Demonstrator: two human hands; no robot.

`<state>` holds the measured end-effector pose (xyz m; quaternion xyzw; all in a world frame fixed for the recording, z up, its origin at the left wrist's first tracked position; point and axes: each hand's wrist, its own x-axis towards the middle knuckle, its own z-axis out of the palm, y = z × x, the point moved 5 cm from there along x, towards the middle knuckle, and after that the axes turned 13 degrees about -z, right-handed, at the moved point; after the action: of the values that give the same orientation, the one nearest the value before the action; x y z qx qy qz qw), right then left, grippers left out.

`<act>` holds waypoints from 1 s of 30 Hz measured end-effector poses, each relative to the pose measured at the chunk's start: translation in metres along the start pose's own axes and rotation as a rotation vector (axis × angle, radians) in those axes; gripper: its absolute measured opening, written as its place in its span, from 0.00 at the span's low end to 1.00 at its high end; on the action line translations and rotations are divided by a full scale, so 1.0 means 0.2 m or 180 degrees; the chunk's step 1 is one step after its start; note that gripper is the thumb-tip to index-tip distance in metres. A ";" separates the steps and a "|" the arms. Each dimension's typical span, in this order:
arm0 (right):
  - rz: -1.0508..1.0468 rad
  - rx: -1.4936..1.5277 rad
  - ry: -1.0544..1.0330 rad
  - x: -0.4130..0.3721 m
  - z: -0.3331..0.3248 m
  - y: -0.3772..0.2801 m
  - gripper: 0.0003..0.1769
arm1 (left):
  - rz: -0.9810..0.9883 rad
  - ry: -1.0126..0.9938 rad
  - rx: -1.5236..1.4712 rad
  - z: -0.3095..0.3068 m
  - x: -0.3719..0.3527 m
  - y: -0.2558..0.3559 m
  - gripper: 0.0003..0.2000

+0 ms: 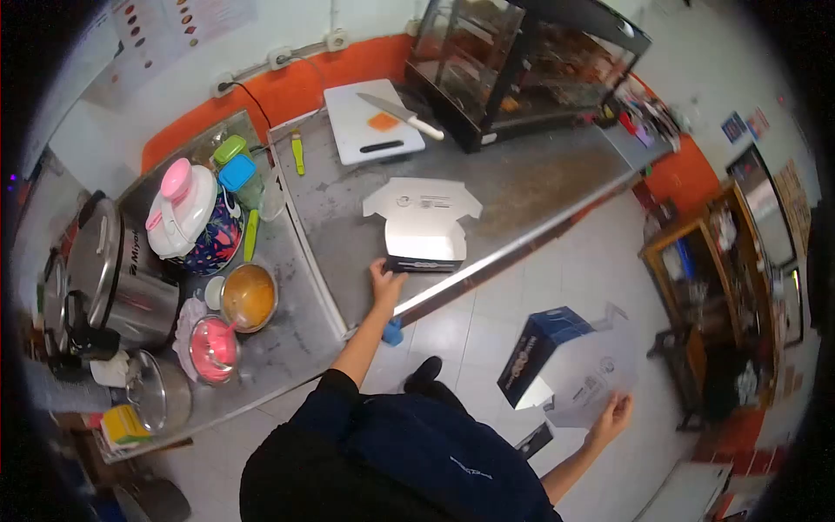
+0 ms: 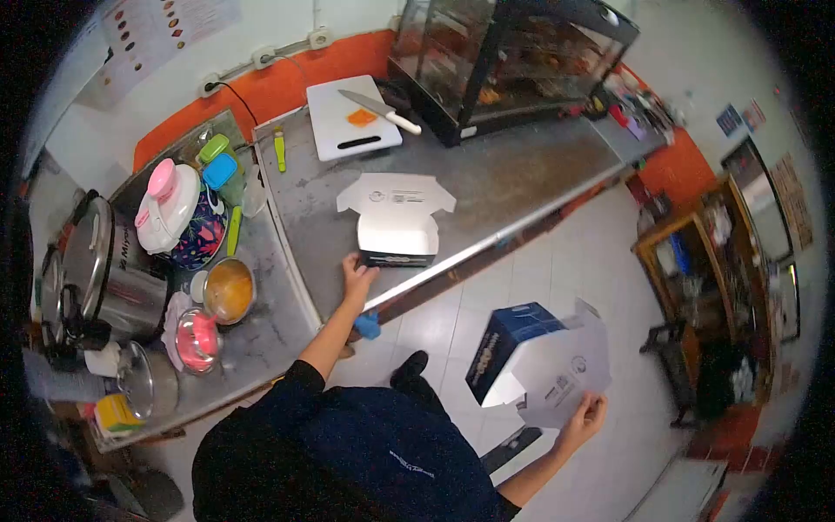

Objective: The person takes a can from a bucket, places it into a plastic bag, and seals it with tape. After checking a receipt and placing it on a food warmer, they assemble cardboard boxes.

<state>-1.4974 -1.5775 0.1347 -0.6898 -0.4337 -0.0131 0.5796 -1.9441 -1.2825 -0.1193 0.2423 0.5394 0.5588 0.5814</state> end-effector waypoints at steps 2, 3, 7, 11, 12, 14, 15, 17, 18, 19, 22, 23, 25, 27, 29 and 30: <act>-0.0464 0.0284 -0.0514 0.34 0.30 0.06 0.07 | 0.0090 0.0833 0.0863 0.09 0.07 -0.01 0.34; -0.0504 0.0335 -0.0647 0.48 0.45 0.07 0.07 | 0.0071 0.1587 0.1796 0.13 0.00 0.09 0.34; -0.0911 0.0686 -0.2111 0.81 1.14 0.01 0.08 | 0.0008 -0.1132 0.0185 0.49 -0.20 0.30 0.47; -0.0815 0.1717 -0.2920 0.73 1.70 -0.12 0.10 | 0.0270 -0.1761 0.0359 0.63 -0.49 0.47 0.53; -0.0646 0.1467 -0.3119 0.70 1.81 -0.03 0.09 | -0.0137 -0.1535 -0.0247 0.61 -0.51 0.50 0.52; -0.0766 0.1585 -0.3274 0.64 1.96 -0.08 0.08 | -0.0457 -0.1213 -0.0899 0.57 -0.52 0.51 0.51; -0.0844 0.1611 -0.3295 0.61 2.03 -0.11 0.08 | -0.0292 -0.0973 -0.0855 0.51 -0.53 0.53 0.51; -0.0929 0.1851 -0.3263 0.58 2.13 -0.17 0.08 | 0.0040 -0.0549 -0.0761 0.40 -0.55 0.56 0.48; -0.1083 0.1776 -0.3346 0.56 2.17 -0.21 0.09 | 0.0163 -0.0325 -0.0721 0.33 -0.54 0.57 0.47; -0.1222 0.1673 -0.3416 0.57 2.20 -0.24 0.09 | 0.0272 -0.0081 -0.0754 0.24 -0.54 0.55 0.45; -0.1732 0.1202 -0.3421 0.61 2.39 -0.22 0.06 | -0.0520 0.0355 -0.1414 -0.21 -0.53 0.26 0.29; -0.2100 0.0926 -0.3367 0.64 2.44 -0.24 0.06 | -0.0815 0.0395 -0.1701 -0.35 -0.56 0.20 0.24; -0.2585 0.1047 -0.3715 0.63 2.60 -0.16 0.08 | -0.0139 0.1123 -0.1929 -0.41 -0.56 0.33 0.18; -0.2755 0.0758 -0.4023 0.68 2.65 -0.20 0.11 | 0.0212 0.1823 -0.2141 -0.41 -0.55 0.46 0.17; -0.4029 0.0096 -0.4218 0.67 2.72 -0.25 0.14 | 0.0328 0.1399 -0.2429 -0.40 -0.47 0.42 0.17; -0.4413 0.0157 -0.3864 0.71 2.75 -0.21 0.15 | 0.0487 0.1033 -0.2698 -0.41 -0.45 0.40 0.17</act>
<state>-1.7025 -1.0502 0.0616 -0.1517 -0.9798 0.0160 0.1296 -2.0309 -1.3698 -0.0421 -0.0683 0.3279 0.8021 0.4943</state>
